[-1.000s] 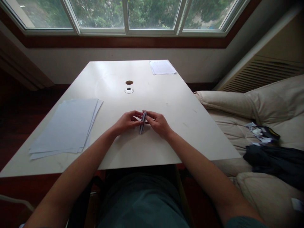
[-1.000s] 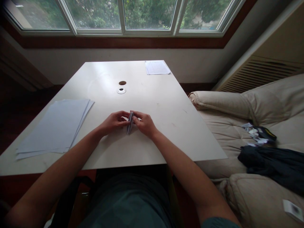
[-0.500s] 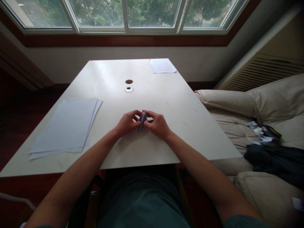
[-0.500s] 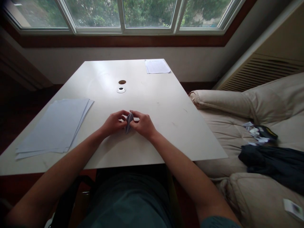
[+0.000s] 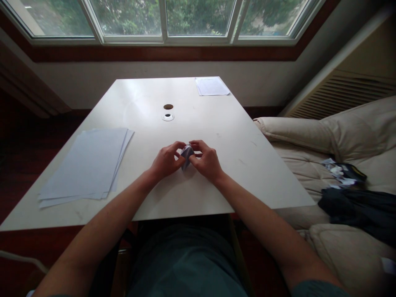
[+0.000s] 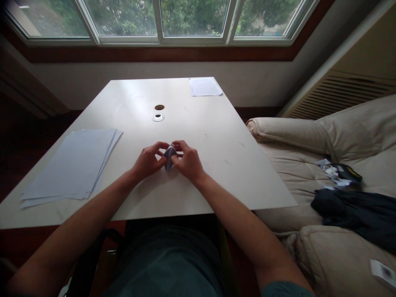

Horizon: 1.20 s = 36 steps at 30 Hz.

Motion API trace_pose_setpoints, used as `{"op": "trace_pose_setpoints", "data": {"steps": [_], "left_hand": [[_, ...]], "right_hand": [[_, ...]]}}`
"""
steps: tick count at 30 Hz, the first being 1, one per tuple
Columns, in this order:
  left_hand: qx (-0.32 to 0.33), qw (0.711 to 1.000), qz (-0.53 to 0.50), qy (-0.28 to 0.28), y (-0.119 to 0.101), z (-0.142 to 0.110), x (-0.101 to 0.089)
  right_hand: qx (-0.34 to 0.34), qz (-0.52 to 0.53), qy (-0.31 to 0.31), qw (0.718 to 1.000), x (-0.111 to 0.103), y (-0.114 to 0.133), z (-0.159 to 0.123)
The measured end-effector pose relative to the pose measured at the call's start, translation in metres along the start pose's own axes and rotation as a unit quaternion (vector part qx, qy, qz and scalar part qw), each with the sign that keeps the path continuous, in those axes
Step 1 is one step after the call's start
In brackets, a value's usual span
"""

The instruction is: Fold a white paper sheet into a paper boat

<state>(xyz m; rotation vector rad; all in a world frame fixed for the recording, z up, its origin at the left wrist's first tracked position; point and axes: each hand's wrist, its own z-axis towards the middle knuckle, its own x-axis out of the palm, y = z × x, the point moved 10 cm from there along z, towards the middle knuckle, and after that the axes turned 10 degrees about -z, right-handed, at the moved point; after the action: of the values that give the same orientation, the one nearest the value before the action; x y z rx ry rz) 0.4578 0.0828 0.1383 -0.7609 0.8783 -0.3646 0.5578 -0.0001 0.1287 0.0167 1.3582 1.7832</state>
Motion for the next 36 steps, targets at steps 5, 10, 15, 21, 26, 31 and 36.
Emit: {"op": "trace_pose_setpoints", "data": {"steps": [5,10,15,21,26,31,36], "left_hand": [[0.013,1.0,0.001,-0.018,-0.005,0.0,-0.004],[0.015,0.999,-0.018,-0.029,-0.005,0.0,-0.006],[0.017,0.998,-0.047,-0.036,-0.002,0.0,-0.006],[0.017,0.996,-0.082,-0.021,-0.001,0.001,-0.007],[0.02,0.996,-0.092,0.009,-0.002,0.002,-0.005],[0.049,0.998,-0.03,0.008,-0.008,0.003,-0.007],[0.043,0.997,-0.057,0.034,-0.008,0.002,-0.001]], "right_hand": [[-0.021,-0.013,-0.026,0.999,-0.006,0.007,0.001],[-0.028,-0.048,-0.044,0.997,-0.01,0.008,0.001],[-0.028,-0.049,-0.044,0.997,-0.011,0.008,0.0],[-0.041,-0.041,-0.029,0.998,-0.011,0.013,0.0],[-0.053,-0.046,-0.018,0.997,-0.01,0.015,0.0],[-0.083,-0.061,-0.01,0.995,-0.007,0.016,0.001],[-0.143,-0.078,0.002,0.987,-0.005,0.024,0.0]]}}
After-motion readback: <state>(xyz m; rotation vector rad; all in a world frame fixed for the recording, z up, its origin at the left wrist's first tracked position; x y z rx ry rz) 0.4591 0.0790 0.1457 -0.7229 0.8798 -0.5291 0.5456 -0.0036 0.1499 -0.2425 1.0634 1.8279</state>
